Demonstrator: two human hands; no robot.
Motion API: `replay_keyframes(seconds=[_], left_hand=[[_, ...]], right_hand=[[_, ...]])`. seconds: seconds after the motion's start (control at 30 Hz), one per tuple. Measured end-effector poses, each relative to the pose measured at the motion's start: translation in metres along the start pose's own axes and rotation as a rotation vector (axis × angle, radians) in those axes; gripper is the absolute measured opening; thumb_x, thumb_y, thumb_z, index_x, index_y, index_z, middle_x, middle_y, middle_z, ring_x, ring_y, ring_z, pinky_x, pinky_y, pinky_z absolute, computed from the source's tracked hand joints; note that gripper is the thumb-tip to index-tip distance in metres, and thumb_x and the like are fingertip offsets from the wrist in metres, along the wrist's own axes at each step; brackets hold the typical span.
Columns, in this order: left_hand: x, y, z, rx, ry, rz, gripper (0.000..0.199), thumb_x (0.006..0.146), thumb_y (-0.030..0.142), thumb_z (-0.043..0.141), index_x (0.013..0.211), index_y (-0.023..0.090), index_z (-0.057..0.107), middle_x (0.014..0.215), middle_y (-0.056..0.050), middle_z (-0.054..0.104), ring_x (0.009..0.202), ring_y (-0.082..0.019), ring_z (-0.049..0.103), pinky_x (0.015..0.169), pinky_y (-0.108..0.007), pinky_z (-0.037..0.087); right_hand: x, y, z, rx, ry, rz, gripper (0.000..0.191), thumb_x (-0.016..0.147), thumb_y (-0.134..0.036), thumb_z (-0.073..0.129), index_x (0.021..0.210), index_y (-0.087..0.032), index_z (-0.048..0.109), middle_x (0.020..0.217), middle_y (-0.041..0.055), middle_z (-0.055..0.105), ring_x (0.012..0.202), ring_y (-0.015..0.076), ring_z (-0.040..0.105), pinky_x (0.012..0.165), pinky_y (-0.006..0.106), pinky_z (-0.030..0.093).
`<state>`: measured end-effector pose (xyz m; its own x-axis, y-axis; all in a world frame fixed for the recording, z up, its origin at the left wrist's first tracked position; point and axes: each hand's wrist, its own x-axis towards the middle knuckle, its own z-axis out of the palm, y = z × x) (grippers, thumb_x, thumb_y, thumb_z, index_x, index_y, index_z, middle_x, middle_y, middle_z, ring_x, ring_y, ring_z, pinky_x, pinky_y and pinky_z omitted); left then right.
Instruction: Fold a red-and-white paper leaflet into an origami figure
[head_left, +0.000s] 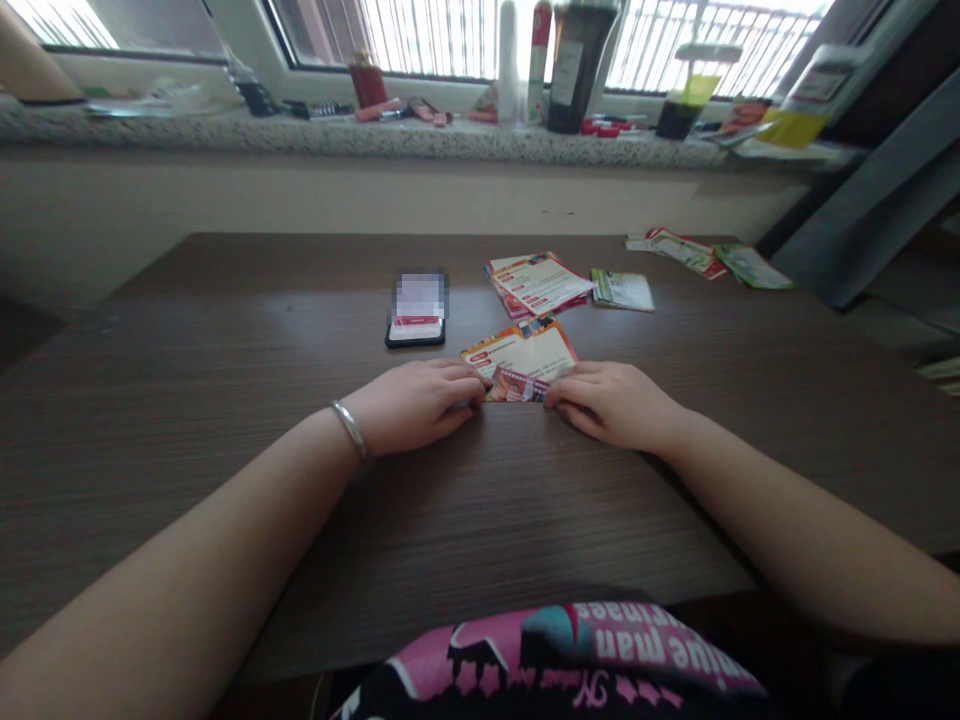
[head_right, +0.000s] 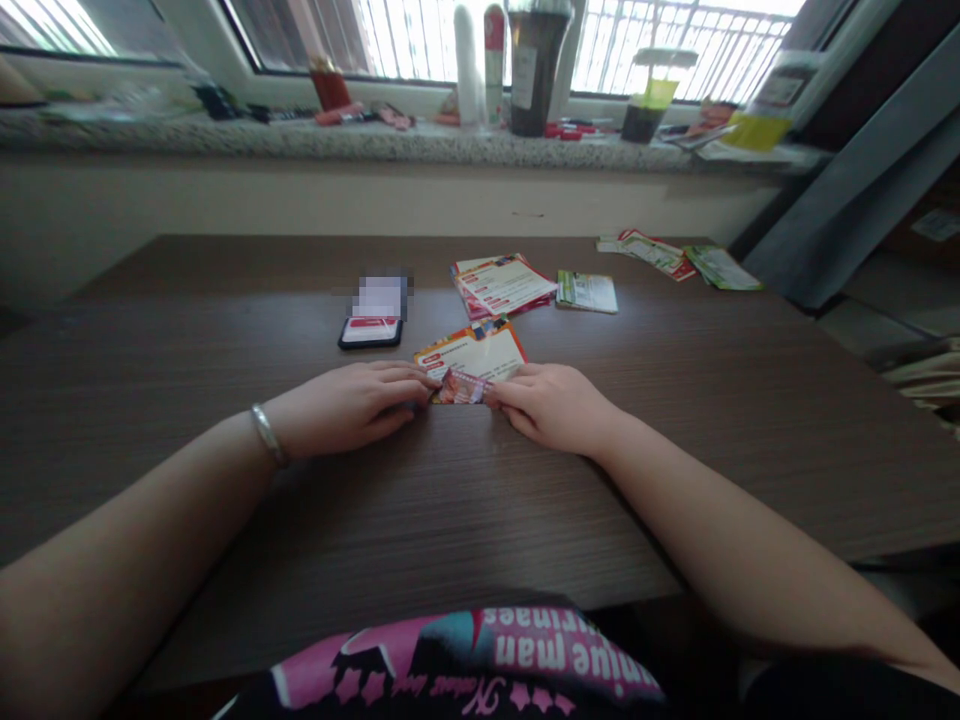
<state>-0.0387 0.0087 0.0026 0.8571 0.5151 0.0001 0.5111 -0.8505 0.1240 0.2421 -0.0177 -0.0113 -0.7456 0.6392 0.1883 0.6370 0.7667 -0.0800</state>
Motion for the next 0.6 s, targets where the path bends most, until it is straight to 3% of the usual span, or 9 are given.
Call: replay_keyframes(seconds=[0.17, 0.27, 0.6], left_hand=[[-0.001, 0.009, 0.004, 0.124, 0.025, -0.054, 0.052, 0.09, 0.043, 0.054, 0.139, 0.028, 0.044, 0.135, -0.01, 0.051, 0.123, -0.028, 0.05, 0.104, -0.044, 0.041], [0.001, 0.016, 0.008, 0.191, 0.048, -0.113, 0.05, 0.09, 0.047, 0.052, 0.137, 0.03, 0.046, 0.13, -0.012, 0.053, 0.12, -0.03, 0.051, 0.102, -0.046, 0.041], [0.003, 0.02, 0.007, 0.258, 0.069, -0.096, 0.043, 0.092, 0.04, 0.05, 0.134, 0.028, 0.05, 0.125, -0.011, 0.054, 0.115, -0.03, 0.053, 0.098, -0.047, 0.043]], right_hand=[[0.008, 0.0, 0.006, 0.04, 0.022, -0.043, 0.021, 0.084, -0.018, 0.051, 0.102, -0.018, 0.062, 0.094, 0.008, 0.068, 0.09, 0.0204, 0.057, 0.081, 0.031, 0.044], [0.011, 0.0, 0.006, 0.038, 0.029, -0.039, 0.025, 0.081, -0.012, 0.049, 0.102, -0.017, 0.062, 0.093, 0.0087, 0.067, 0.09, 0.0209, 0.057, 0.081, 0.032, 0.044], [0.007, 0.003, -0.002, 0.009, 0.011, 0.044, 0.028, 0.077, -0.007, 0.046, 0.094, -0.019, 0.064, 0.09, 0.0063, 0.068, 0.085, 0.0191, 0.059, 0.075, 0.028, 0.043]])
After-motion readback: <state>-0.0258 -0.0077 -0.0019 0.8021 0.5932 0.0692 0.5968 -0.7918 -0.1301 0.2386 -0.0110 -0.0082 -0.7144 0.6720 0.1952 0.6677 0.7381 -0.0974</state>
